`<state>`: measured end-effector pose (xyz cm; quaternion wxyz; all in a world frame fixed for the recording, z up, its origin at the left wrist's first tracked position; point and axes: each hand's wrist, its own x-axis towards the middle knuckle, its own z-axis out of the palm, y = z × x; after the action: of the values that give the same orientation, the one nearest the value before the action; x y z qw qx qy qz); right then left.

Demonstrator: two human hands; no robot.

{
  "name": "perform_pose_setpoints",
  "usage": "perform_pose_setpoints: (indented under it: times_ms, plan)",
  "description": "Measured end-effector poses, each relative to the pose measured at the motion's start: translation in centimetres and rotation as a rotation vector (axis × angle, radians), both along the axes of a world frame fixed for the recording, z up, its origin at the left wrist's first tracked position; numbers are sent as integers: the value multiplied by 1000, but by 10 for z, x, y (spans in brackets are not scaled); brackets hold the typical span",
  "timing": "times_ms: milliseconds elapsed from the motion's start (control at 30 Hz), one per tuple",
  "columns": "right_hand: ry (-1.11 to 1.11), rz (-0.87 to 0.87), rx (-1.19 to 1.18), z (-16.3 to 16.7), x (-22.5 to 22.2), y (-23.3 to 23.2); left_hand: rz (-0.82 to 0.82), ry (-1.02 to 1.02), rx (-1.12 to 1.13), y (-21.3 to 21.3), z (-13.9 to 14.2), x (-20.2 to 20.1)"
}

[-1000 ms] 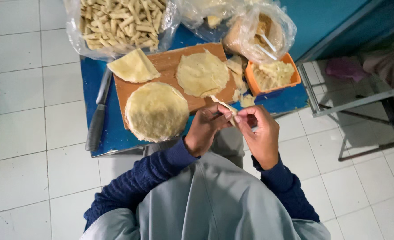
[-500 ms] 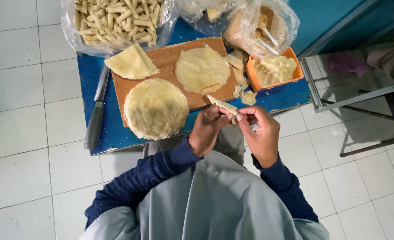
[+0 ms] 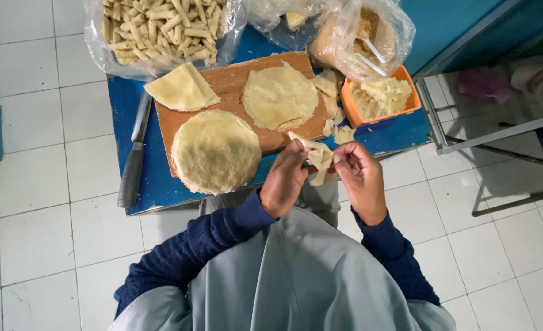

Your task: The person sits at a small blue table and stretches and thins round dough pieces by hand, pulling each disc outward and folding it over, then sets it on the cutting board with the others. Bags of dough pieces, a knife, and an orange container of dough scraps sit on the table.

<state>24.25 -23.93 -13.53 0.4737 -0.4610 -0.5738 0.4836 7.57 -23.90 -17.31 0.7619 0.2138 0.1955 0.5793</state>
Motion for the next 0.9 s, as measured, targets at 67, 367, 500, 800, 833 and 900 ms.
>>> perform_pose_setpoints:
  times_ms: [67,367,500,800,833,900]
  plan:
    - [-115,-14,-27,-1,-2,-1,-24,-9,-51,1,3,0]
    - [147,181,-73,-9,19,4,152,658,399,11,5,-13]
    - [605,209,-238,-21,17,10,353,607,460,9,10,-12]
    - [399,128,0,2,-14,-5,570,1013,626,-12,30,-1]
    - [299,82,32,6,-16,-6,601,1005,697,-14,31,-1]
    - [146,19,134,13,-17,-4,590,883,700,-14,32,-1]
